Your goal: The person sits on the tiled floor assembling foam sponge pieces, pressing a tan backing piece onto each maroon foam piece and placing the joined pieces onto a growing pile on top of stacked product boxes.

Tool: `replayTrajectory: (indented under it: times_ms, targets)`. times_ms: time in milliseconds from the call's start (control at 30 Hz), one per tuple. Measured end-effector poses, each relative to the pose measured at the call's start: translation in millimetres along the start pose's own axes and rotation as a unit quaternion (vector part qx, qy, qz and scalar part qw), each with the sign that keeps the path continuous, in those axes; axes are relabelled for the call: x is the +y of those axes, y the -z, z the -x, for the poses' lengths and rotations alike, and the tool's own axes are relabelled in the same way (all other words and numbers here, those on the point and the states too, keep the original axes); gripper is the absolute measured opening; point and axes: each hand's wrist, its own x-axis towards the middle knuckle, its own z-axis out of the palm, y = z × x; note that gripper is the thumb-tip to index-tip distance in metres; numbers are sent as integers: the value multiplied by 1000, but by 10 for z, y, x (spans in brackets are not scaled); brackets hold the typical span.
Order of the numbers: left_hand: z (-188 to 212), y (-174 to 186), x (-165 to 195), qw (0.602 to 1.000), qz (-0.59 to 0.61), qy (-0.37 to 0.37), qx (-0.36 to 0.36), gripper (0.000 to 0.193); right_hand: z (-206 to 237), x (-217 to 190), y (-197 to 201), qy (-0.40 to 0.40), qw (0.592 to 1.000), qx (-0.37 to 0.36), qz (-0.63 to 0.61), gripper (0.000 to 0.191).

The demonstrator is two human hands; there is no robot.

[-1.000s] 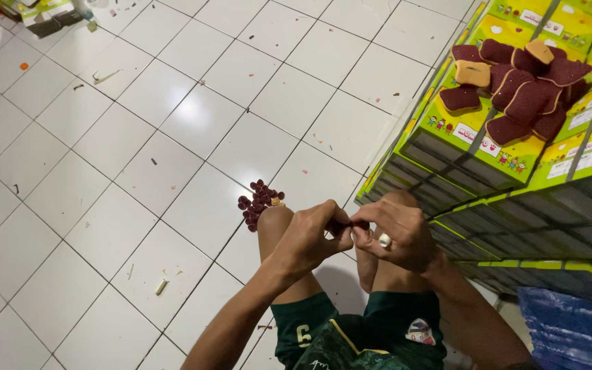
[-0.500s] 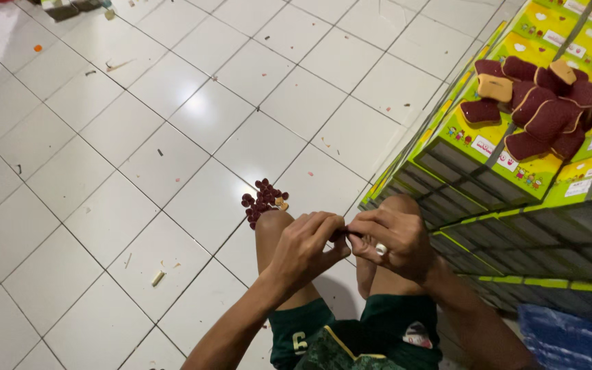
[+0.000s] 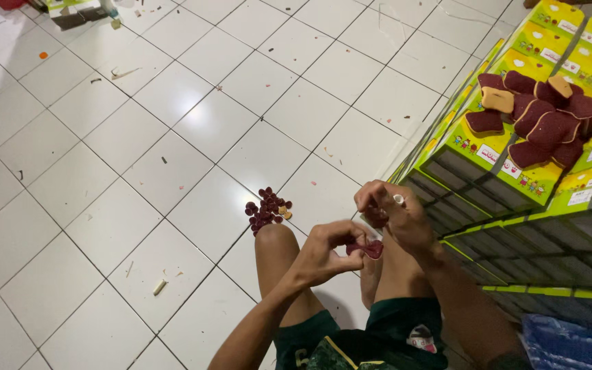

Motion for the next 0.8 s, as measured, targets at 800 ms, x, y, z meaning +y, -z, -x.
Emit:
replayTrajectory:
  times_ms: [800]
  targets:
    - [-138,53,95,958,-250,-129,64,20,79,-157,127,183,894,-7,410,13]
